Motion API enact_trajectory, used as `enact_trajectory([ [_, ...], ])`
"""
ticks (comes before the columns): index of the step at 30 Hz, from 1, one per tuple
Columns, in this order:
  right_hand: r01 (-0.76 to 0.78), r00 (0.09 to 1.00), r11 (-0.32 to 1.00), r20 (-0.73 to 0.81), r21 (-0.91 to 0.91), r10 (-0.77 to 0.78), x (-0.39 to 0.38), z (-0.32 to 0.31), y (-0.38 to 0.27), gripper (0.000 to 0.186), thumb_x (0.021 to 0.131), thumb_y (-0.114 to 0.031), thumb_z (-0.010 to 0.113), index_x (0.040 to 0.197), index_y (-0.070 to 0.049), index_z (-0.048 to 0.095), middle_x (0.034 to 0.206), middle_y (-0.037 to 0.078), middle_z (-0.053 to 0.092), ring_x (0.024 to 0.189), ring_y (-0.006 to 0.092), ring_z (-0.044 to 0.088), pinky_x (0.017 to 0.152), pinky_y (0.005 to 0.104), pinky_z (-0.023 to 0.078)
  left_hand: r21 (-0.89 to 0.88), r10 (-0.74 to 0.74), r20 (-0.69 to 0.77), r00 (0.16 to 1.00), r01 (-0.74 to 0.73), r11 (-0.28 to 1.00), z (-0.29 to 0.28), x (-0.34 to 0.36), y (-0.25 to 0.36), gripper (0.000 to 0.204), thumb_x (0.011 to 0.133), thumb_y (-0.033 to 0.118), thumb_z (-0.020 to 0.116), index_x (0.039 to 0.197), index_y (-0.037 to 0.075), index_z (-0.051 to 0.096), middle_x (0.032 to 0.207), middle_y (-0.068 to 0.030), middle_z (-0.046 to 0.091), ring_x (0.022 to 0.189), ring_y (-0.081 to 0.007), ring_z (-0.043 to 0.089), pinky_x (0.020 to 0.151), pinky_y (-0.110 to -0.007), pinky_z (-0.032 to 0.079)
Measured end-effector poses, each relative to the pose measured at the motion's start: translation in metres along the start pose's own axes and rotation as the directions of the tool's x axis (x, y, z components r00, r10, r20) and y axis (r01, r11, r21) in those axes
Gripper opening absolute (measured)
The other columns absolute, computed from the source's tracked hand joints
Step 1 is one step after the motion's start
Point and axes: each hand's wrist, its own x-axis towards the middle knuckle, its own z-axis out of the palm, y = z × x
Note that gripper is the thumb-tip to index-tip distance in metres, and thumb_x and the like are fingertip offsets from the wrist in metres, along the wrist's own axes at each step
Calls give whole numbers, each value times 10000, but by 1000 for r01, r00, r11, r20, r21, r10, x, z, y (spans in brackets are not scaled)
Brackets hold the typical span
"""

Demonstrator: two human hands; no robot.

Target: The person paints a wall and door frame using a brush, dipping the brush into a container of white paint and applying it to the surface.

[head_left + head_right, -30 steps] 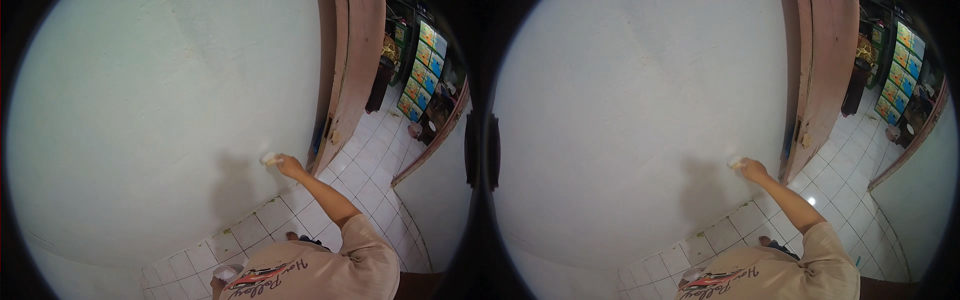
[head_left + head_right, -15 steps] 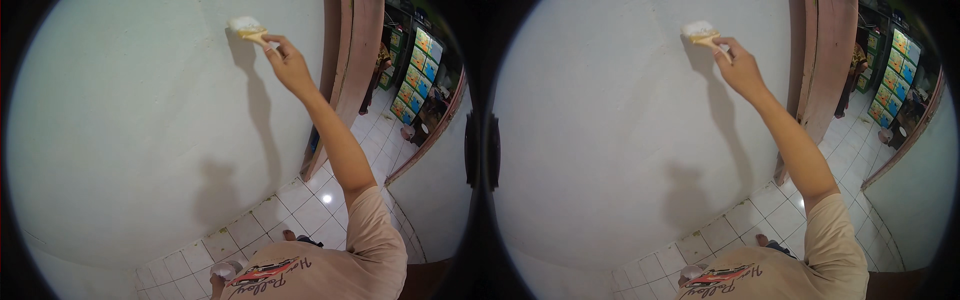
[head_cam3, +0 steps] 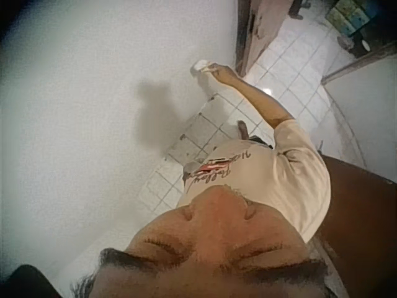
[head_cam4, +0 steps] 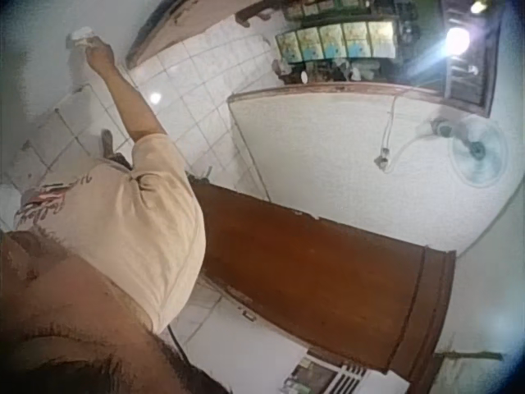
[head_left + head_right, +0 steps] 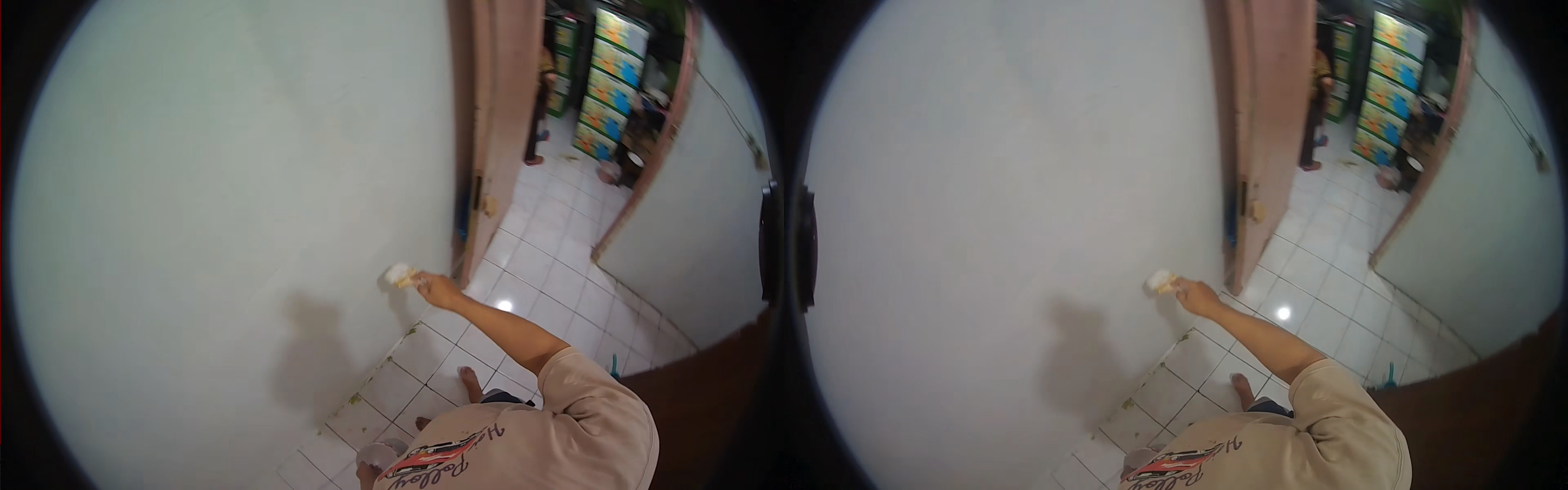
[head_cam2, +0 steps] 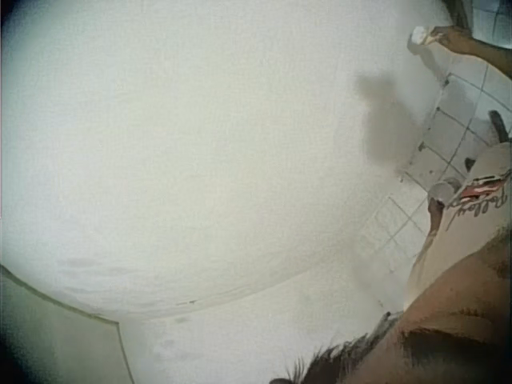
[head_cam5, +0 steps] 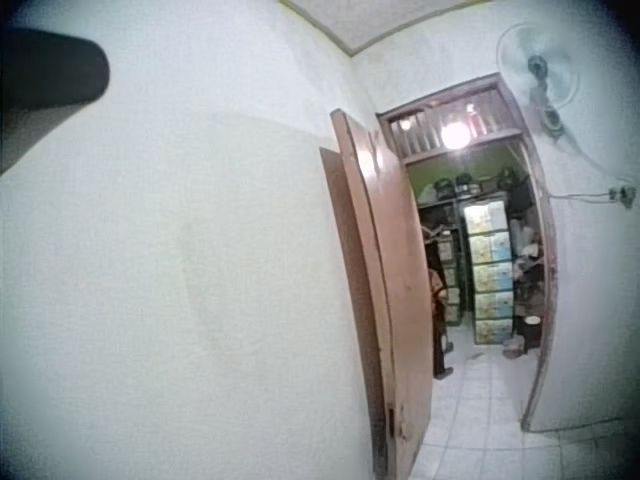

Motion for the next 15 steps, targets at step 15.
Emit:
enact_trajectory([
  [15,-867,398,416,-121,274,909,-290,-25,318,441,827,-328,549,898,93,658,878,299,654,853,382,666,754,436,535,403,19,213,977,-105,909,177,-1,61,382,910,339,515,1037,-21,490,801,-122,518,646,-262,554,517,-397,472],
])
